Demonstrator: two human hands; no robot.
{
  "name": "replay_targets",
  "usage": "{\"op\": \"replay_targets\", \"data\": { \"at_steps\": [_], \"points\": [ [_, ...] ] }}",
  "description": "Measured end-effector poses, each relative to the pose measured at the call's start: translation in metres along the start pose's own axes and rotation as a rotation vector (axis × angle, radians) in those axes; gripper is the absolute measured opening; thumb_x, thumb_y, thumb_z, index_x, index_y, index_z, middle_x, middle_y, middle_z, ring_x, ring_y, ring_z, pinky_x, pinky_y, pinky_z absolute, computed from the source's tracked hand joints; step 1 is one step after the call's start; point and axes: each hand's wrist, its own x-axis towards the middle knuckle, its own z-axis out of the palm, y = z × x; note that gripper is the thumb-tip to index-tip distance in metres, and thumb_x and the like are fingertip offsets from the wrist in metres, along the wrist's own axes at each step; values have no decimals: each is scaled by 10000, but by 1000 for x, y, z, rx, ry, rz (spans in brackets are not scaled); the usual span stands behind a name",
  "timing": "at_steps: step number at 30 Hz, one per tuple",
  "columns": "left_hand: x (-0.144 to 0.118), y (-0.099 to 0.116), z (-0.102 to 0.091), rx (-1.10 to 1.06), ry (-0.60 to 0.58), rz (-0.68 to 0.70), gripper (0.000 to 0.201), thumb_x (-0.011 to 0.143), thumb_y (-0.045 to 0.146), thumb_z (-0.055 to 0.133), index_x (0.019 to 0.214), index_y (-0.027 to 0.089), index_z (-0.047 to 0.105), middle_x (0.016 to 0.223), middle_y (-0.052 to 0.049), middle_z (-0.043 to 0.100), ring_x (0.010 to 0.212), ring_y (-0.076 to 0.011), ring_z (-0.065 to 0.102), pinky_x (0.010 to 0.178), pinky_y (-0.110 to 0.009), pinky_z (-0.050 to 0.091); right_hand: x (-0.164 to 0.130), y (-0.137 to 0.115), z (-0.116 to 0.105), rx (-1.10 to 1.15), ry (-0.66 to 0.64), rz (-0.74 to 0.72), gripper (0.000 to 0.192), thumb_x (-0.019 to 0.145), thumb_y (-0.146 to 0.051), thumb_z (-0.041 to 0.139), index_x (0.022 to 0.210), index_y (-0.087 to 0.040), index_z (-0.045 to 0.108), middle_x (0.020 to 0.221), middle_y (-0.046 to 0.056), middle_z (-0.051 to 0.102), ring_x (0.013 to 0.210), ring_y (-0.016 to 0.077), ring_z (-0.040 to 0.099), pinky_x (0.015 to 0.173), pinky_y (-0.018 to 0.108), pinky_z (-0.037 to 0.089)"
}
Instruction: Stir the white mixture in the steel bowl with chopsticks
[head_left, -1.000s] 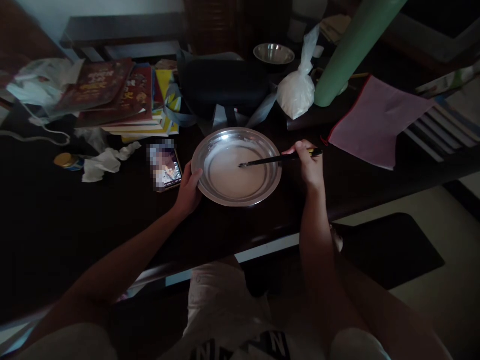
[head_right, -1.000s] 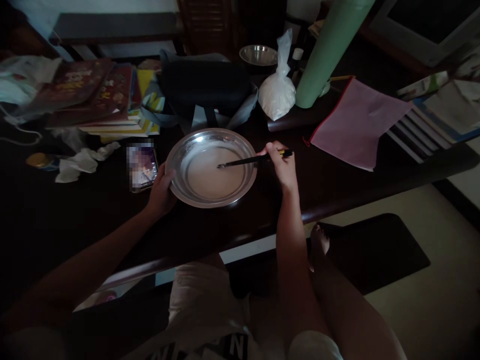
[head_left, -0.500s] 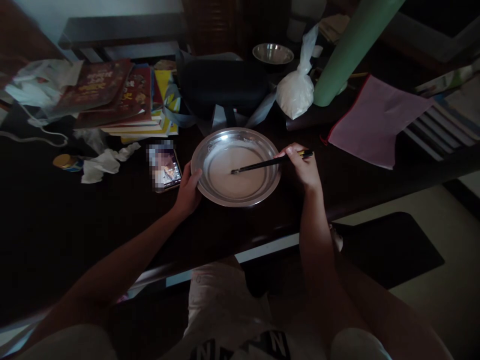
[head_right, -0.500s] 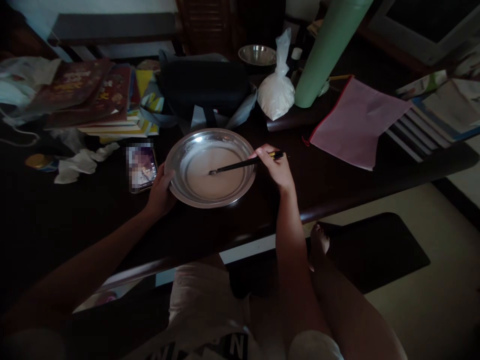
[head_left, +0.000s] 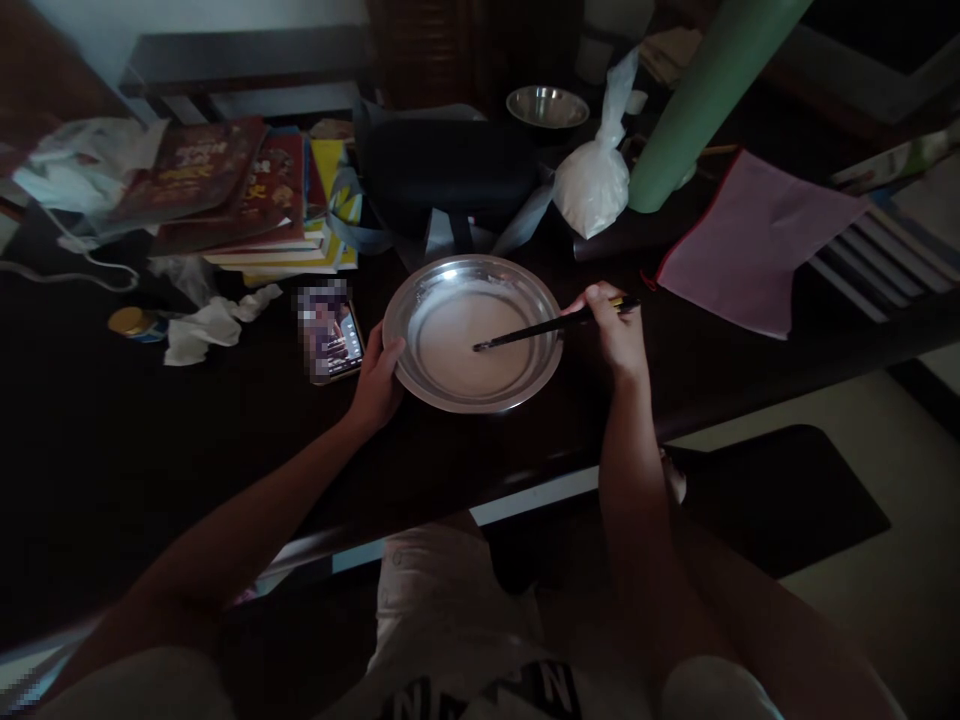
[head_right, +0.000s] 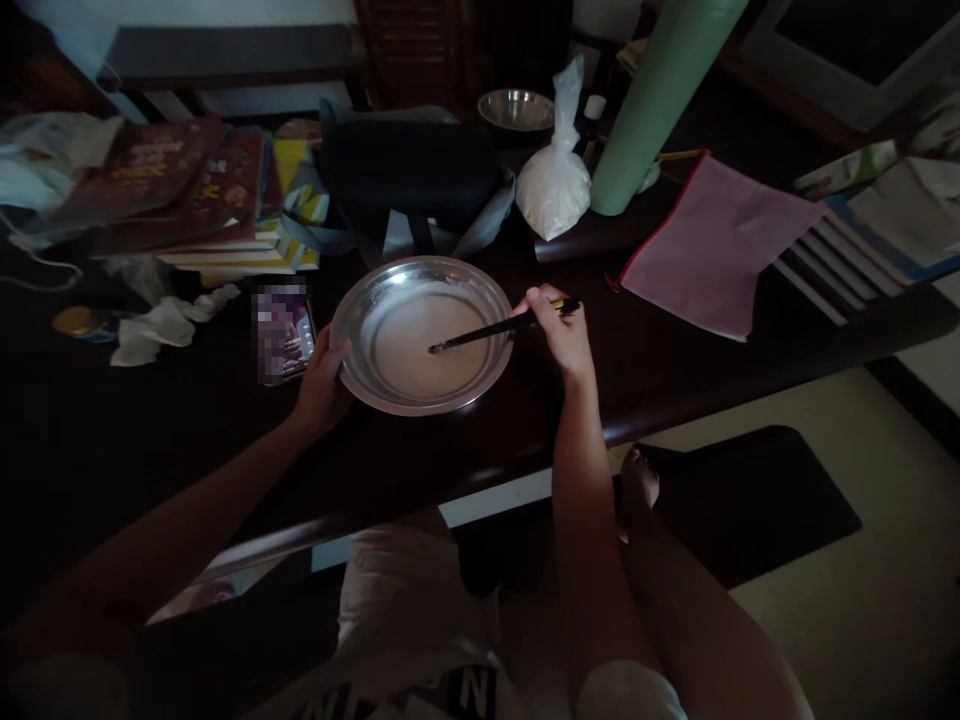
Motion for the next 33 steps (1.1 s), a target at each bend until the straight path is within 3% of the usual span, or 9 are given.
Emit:
{"op": "replay_targets", "data": {
  "at_steps": [3,8,12,17,22,27,31,33],
  "points": [
    [0,0,0,4,-10,11,549,744,602,903,1152,281,723,1117,-37,783,1094,-285,752,942,-399,631,0,0,1,5,-72,-10,514,867,-754,714,700,-268,737,671,-13,737,746,187,754,784,363,613],
    [-1,0,0,-1,-3,21,575,737,602,911,1187,292,731,1121,-37,789,1081,-286,758,933,-405,632,-1,0,1,-5,19,-7,529,924,-739,651,702,-265,730,651,-10,724,734,185,753,779,366,617],
    [-1,-1,0,-8,8,13,611,737,595,913,1231,288,724,1141,-48,788,1099,-291,753,945,-403,628,0,0,1,3,-72,-11,517,866,-760,710,699,-271,732,670,-9,736,757,197,763,803,380,629],
    [-1,0,0,-10,-2,13,561,752,582,901,1203,298,725,1121,-40,785,1094,-286,749,940,-401,630,0,0,0,-18,35,-8,537,918,-754,648,700,-268,718,656,-6,723,736,190,751,778,373,619],
    [-2,2,2,4,-9,7,568,749,597,896,1189,286,716,1115,-42,777,1081,-284,744,940,-402,625,-1,0,0,1,-78,-21,500,877,-736,716,702,-268,733,673,-9,731,730,184,743,755,358,607],
    [-2,2,2,-12,-2,-2,550,724,584,909,1145,284,723,1090,-34,778,1049,-275,746,920,-389,628,0,0,-1,-12,24,-6,526,913,-745,660,711,-264,731,672,-8,729,706,175,730,703,338,582],
    [-1,2,2,-2,0,1,524,755,564,887,1163,281,720,1101,-38,778,1069,-282,746,929,-399,628,0,-1,-1,-5,-80,-17,518,871,-750,712,691,-265,731,677,-11,735,753,187,750,767,353,593],
    [-2,2,3,-7,3,-2,522,746,563,894,1153,284,724,1105,-38,781,1065,-284,748,930,-404,630,0,-1,-1,-17,-49,-34,524,867,-760,708,688,-268,733,685,-13,740,761,187,748,781,359,593]
  ]
}}
